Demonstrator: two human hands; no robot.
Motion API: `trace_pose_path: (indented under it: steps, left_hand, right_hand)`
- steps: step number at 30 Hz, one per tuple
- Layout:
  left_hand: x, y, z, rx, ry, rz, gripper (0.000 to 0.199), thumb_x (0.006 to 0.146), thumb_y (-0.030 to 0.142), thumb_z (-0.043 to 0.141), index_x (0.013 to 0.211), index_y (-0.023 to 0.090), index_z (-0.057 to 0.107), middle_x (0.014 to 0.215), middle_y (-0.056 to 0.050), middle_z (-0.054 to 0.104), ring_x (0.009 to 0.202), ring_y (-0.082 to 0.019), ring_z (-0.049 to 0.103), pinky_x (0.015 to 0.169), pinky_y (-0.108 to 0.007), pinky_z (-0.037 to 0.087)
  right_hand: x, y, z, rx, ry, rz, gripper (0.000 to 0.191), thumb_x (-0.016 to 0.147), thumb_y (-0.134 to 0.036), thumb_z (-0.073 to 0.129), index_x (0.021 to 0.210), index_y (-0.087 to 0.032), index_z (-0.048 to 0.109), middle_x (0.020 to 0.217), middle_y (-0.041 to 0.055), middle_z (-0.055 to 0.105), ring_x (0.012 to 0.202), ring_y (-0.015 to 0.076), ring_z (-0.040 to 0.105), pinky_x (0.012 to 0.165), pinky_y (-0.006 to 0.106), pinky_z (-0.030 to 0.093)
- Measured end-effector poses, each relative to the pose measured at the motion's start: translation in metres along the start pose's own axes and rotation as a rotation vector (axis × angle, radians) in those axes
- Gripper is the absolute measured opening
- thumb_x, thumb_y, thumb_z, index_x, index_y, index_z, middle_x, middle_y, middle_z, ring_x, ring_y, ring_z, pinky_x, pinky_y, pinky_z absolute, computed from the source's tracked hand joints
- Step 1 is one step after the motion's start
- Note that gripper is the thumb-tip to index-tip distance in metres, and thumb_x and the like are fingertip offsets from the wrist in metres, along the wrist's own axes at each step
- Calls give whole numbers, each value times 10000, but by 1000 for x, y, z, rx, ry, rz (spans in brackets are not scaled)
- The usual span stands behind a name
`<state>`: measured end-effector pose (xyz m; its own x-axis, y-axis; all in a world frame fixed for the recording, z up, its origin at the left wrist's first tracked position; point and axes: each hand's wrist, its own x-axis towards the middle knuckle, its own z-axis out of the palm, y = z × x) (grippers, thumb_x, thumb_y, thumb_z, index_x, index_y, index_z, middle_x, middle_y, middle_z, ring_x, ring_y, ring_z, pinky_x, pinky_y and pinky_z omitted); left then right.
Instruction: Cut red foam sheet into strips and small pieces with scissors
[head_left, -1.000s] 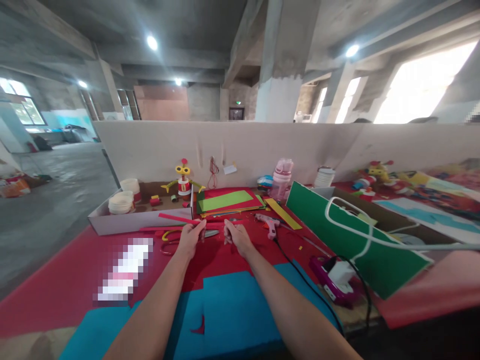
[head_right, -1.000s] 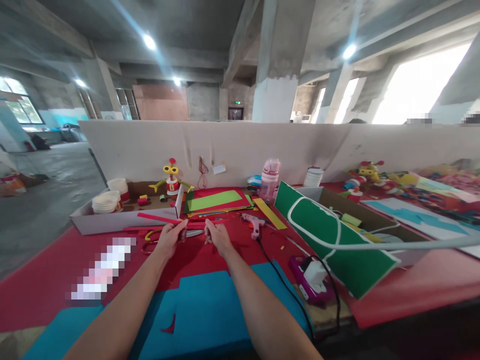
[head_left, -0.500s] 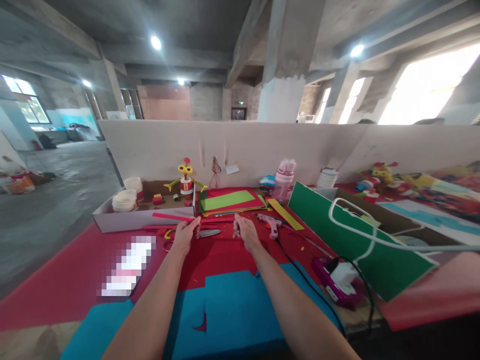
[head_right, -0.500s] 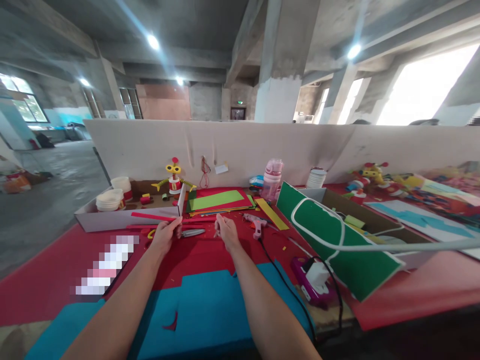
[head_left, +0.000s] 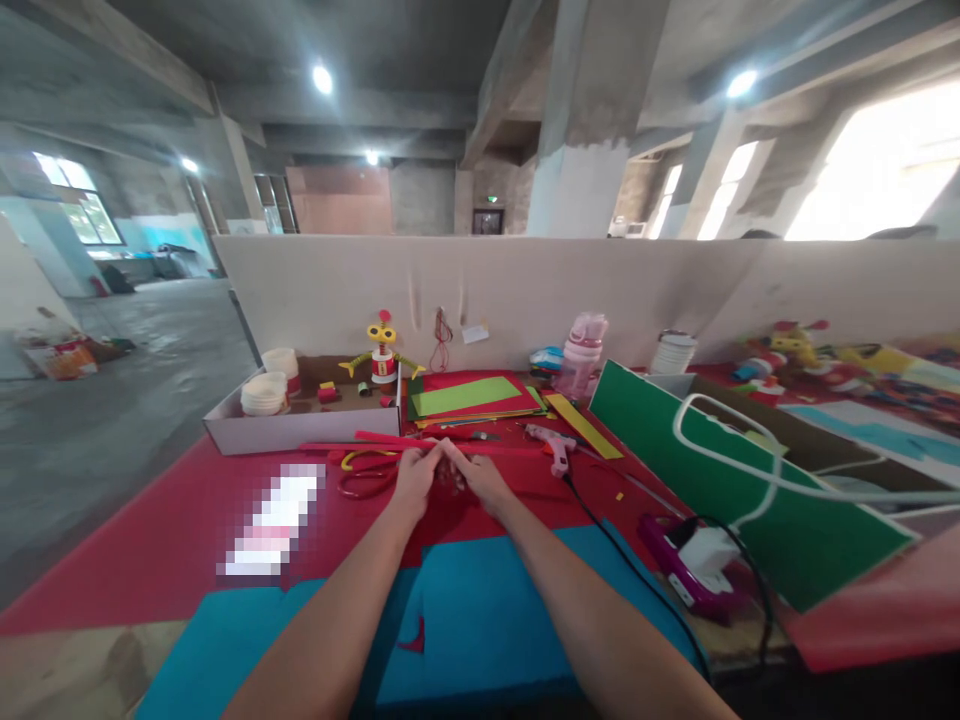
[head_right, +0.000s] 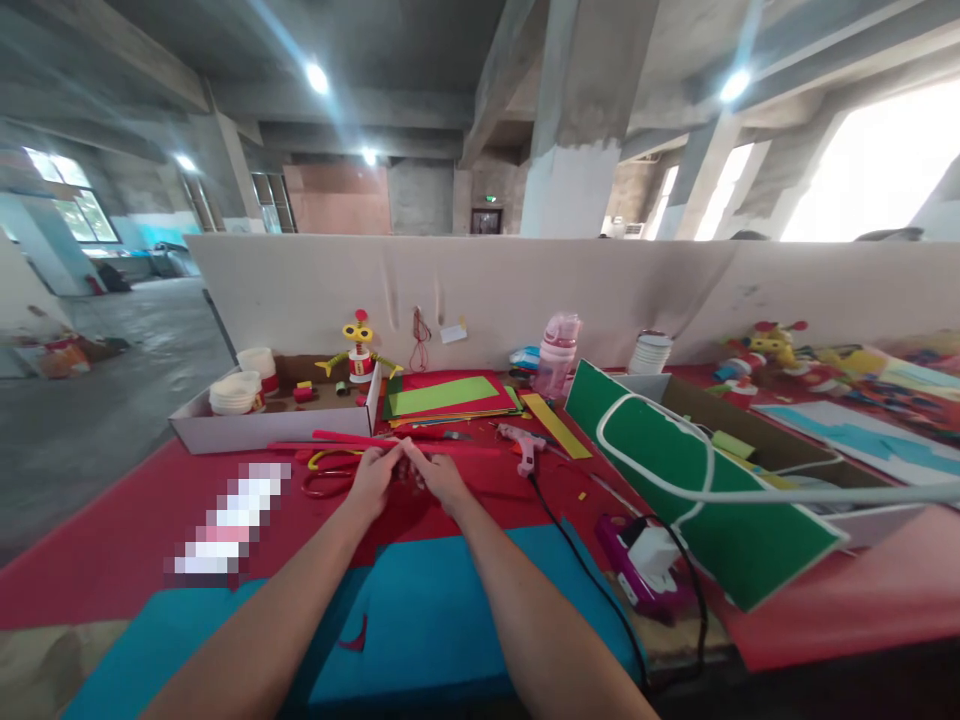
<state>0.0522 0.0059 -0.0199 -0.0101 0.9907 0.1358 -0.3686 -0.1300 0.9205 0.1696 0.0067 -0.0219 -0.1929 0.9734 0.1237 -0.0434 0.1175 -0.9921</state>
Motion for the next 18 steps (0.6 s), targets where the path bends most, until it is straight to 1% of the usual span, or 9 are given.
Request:
trace_pose_path:
  steps: [2,4,8,12,18]
  left_hand:
    - [-3,-3,5,54,-64,23,420,688,475,701,492,152,517,403,34,449,367,-64,388,394,-208,295]
    - [-4,-1,5,97,-80,46,402,713,476,682,522,157,528,405,39,446,366,-68,382,387,-208,288]
    - [-3,6,-2,120,-37,59,422,725,494,672,519,165,506,379,53,398,358,-67,364,390,-207,294]
    - [1,10,-12,146,-11,78,444,749,514,642,510,168,500,364,59,369,348,-67,361,400,-209,303]
    - [5,18,-22,188,53,99,487,763,548,614,488,176,463,344,57,353,327,-70,349,381,-211,271]
  right_hand:
    - [-1,0,1,-7,43,-4,581,738,-685,546,441,-196,446,367,-45,394,368,83,370,412,224,369]
    - [-1,0,-1,22,37,-19,564,738,-674,554,449,-201,446,367,-51,377,371,90,364,423,235,396]
    - [-1,-4,-6,110,-17,-37,532,753,-621,575,458,-205,424,377,-67,330,349,80,319,414,240,415]
    - [0,-6,-12,153,7,-28,519,754,-580,602,458,-197,413,387,-74,322,332,63,293,393,228,404]
    - [1,-6,-19,172,16,-40,512,764,-564,606,462,-194,420,377,-75,322,332,61,301,390,222,402]
